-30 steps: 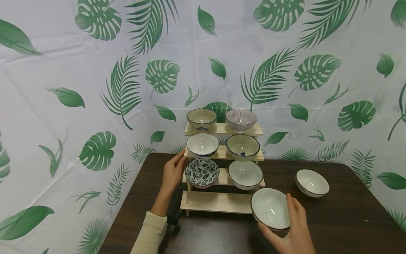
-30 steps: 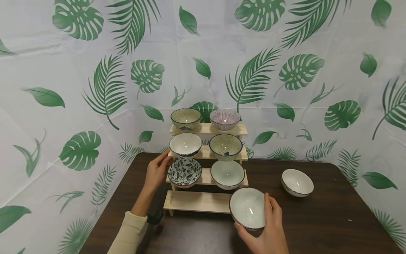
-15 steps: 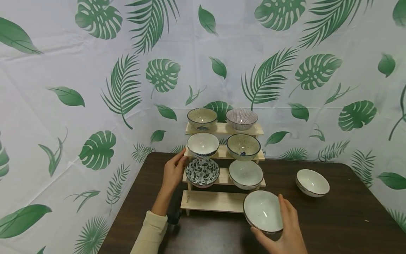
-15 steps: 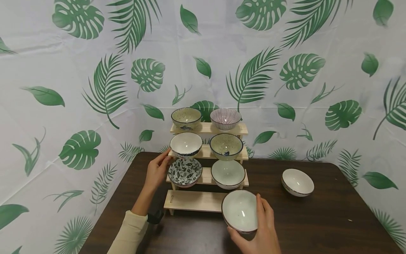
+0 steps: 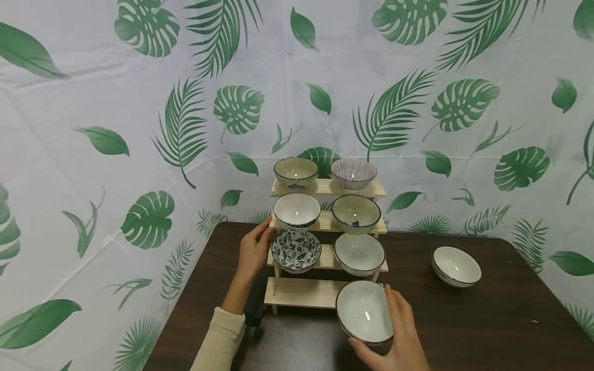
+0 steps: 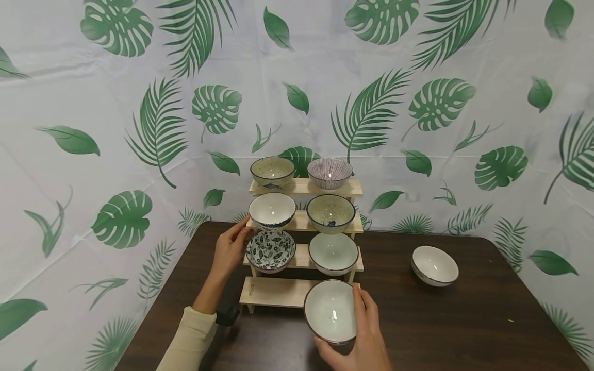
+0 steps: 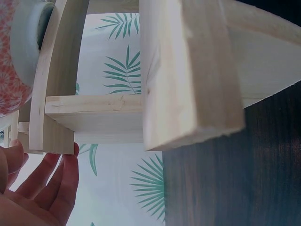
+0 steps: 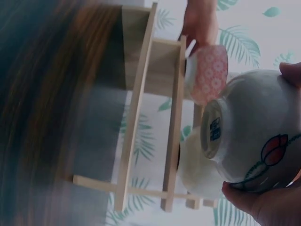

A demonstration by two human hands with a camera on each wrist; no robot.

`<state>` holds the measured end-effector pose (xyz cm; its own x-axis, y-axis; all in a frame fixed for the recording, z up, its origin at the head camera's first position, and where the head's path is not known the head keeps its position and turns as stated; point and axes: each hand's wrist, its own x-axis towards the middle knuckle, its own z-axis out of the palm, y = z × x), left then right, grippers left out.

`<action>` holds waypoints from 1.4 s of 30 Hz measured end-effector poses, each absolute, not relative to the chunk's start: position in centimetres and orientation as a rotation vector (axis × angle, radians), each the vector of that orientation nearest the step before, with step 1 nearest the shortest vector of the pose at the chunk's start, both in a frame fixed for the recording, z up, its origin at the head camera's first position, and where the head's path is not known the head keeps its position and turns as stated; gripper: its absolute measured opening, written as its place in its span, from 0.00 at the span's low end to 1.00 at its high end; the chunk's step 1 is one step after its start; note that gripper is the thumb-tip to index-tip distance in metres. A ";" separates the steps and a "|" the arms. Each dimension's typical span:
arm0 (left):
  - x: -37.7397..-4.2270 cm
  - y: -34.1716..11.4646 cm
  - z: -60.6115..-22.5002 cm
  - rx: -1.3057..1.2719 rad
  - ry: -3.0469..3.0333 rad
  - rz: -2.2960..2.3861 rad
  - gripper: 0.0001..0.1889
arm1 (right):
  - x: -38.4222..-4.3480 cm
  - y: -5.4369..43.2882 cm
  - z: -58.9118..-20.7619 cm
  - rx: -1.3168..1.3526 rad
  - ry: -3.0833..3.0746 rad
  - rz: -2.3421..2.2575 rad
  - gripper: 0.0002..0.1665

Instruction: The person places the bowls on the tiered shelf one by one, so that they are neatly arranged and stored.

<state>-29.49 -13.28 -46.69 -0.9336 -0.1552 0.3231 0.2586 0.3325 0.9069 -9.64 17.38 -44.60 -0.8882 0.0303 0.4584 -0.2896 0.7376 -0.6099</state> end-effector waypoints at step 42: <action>-29.6 -13.4 -46.6 -0.097 -2.247 -1.614 0.20 | -11.7 13.2 -47.3 0.341 -2.576 1.085 0.72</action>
<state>-29.58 -13.38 -46.65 -0.9288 -0.1579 0.3354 0.2674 0.3412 0.9012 -11.70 13.18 -47.28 -0.9189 -0.0927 0.3835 -0.3392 0.6824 -0.6475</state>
